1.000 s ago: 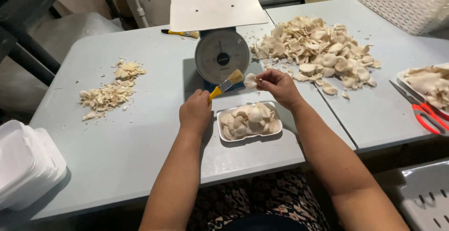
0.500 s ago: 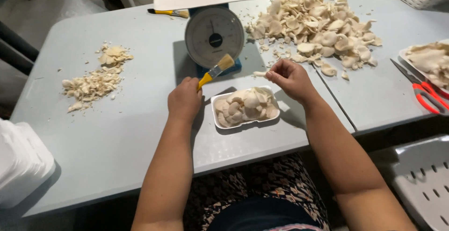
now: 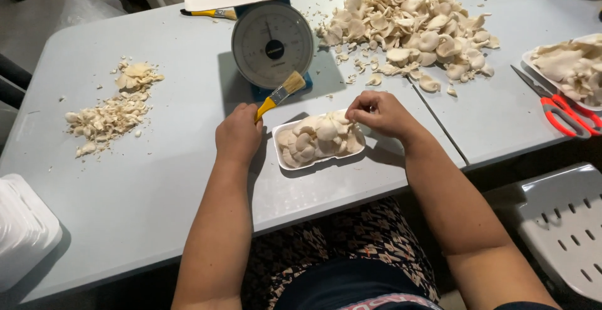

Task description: Cleaning mushrooms with a brush, sorting them into trays, and weighing them on a scale.

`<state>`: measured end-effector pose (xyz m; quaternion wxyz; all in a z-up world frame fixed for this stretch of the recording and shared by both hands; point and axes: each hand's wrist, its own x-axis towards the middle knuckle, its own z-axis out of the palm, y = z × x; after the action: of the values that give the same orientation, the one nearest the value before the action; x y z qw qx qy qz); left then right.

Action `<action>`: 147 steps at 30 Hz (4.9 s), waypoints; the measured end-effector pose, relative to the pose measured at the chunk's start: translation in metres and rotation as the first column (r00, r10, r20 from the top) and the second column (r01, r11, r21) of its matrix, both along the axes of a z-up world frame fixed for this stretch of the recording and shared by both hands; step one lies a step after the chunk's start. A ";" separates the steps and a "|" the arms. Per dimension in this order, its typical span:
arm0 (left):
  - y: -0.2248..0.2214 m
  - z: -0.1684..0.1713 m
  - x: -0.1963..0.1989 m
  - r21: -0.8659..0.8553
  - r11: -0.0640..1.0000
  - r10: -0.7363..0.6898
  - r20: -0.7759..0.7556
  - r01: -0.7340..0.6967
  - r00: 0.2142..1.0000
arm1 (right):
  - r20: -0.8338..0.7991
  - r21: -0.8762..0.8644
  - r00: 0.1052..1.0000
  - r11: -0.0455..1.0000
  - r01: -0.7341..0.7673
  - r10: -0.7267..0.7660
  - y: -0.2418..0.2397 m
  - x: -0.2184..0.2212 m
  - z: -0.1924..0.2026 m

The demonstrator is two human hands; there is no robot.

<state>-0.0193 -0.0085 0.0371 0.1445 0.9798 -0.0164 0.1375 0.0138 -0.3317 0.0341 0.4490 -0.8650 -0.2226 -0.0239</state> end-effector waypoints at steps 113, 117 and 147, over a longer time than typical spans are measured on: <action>0.006 -0.009 0.003 -0.029 0.998 -0.052 0.061 0.054 0.997 | 0.419 -0.022 0.908 1.000 0.005 0.004 0.025 -0.008 -0.008; 0.004 -0.007 0.002 -0.051 0.997 -0.058 0.037 0.060 0.998 | 0.386 -0.042 0.921 0.999 -0.031 0.044 0.023 -0.006 -0.007; 0.004 -0.022 0.021 -0.222 0.975 -0.064 -0.200 0.019 0.978 | 0.502 -0.229 0.508 0.458 0.859 -0.700 -0.161 0.149 -0.038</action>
<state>0.0017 -0.0048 0.0147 0.2551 0.9663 -0.0067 0.0330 0.1624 -0.4925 -0.0041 0.1258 -0.9275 0.1344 -0.3255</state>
